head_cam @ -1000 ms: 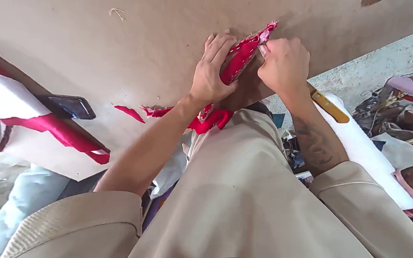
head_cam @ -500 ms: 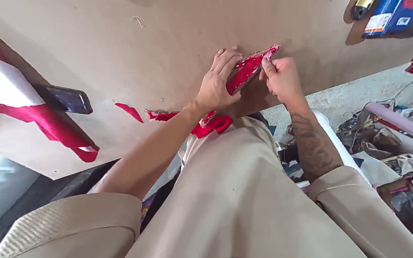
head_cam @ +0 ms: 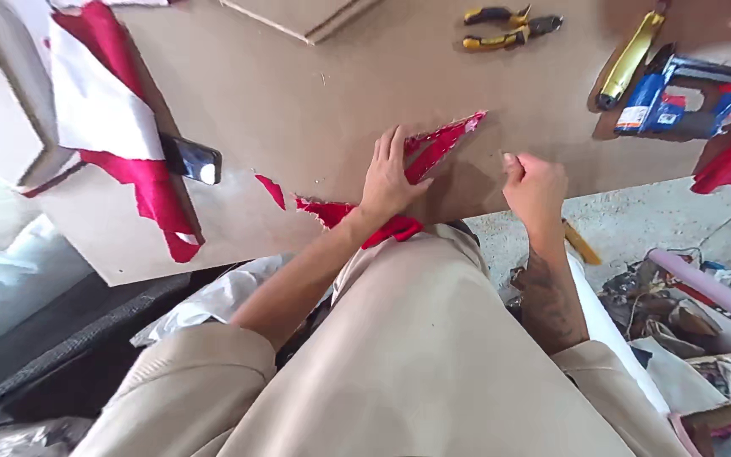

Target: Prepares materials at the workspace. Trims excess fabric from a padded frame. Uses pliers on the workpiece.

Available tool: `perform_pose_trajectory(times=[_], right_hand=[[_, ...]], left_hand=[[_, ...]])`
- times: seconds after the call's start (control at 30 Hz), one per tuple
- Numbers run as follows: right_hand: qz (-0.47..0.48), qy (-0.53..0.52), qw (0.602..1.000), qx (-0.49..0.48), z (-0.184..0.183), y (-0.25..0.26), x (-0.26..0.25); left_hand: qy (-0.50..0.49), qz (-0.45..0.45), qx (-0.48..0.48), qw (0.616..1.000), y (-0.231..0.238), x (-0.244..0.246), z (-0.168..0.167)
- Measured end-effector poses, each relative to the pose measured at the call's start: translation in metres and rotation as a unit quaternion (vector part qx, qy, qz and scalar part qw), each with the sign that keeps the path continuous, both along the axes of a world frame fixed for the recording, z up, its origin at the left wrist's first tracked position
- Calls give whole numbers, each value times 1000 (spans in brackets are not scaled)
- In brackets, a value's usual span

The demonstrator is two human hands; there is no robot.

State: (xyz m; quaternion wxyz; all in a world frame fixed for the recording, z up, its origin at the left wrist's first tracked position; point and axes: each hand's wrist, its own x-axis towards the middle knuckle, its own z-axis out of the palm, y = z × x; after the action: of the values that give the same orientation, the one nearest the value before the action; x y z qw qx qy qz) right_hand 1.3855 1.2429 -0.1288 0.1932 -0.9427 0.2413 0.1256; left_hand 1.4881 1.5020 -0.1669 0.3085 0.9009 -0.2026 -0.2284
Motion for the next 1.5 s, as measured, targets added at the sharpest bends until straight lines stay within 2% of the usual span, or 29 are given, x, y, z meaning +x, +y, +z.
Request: perform_pose_trajectory(times=[0.07, 0.13, 0.23, 0.3, 0.37, 0.4, 0.43, 0.47, 0.5, 0.53, 0.57, 0.63, 0.7, 0.8, 0.9, 0.97, 1.07, 1.13, 1.17, 1.27, 1.33, 1.43, 1.5], right_hand=[[-58, 13, 998, -29, 1, -14, 8], [-70, -16, 997, -13, -3, -22, 25], [-31, -88, 995, -24, -8, -26, 64], [-56, -138, 988, -39, -1, -30, 105], [-134, -130, 982, 31, 10, -25, 139], [-173, -88, 973, 123, 9, -20, 153], [-216, -58, 945, 240, -2, -15, 166], [-271, -49, 891, 361, -16, -8, 177], [-321, -60, 836, 441, -28, 0, 187], [-365, -81, 798, 473, -40, 7, 196], [-394, -103, 776, 482, -50, 14, 204], [-422, -133, 755, 484, -57, 21, 214], [-428, -152, 733, 506, -50, 22, 215], [-343, -208, 695, 597, -17, 19, 180], [-210, -234, 642, 699, 24, 20, 96], [-107, -198, 649, 727, 31, 24, 39], [-11, -107, 623, 775, 33, 55, -21], [50, -47, 569, 820, 45, 83, -27], [68, -45, 537, 840, 51, 93, -29], [108, -93, 478, 867, 75, 97, -34], [143, -105, 491, 853, 101, 89, -34], [87, -138, 571, 804, 122, 83, -32], [97, -141, 631, 757, 123, 79, -28]], left_hand=[[4, 28, 74, 997, 12, -14, 5], [37, 40, 114, 992, 16, -22, 6], [54, 69, 90, 992, 19, -23, 16], [36, 99, 55, 993, 21, -13, 33], [13, 143, 30, 989, 27, -6, 47], [7, 172, 13, 985, 32, -7, 51], [18, 202, -9, 979, 37, -7, 55], [39, 234, -31, 971, 42, -6, 59], [62, 266, -62, 960, 46, -4, 64], [92, 294, -116, 944, 50, -3, 67], [121, 315, -191, 922, 54, -4, 70], [167, 330, -310, 876, 62, -10, 76], [209, 323, -382, 840, 72, -17, 82], [256, 317, -456, 791, 84, -17, 90], [302, 305, -511, 745, 98, -14, 93], [313, 282, -519, 744, 105, -9, 97], [332, 237, -488, 771, 112, 0, 96], [361, 215, -478, 771, 112, 6, 95], [379, 205, -479, 765, 112, 8, 96], [425, 162, -493, 742, 115, 18, 106], [449, 127, -491, 736, 112, 23, 114], [424, 100, -463, 772, 102, 24, 135], [419, 80, -450, 785, 97, 28, 149]])
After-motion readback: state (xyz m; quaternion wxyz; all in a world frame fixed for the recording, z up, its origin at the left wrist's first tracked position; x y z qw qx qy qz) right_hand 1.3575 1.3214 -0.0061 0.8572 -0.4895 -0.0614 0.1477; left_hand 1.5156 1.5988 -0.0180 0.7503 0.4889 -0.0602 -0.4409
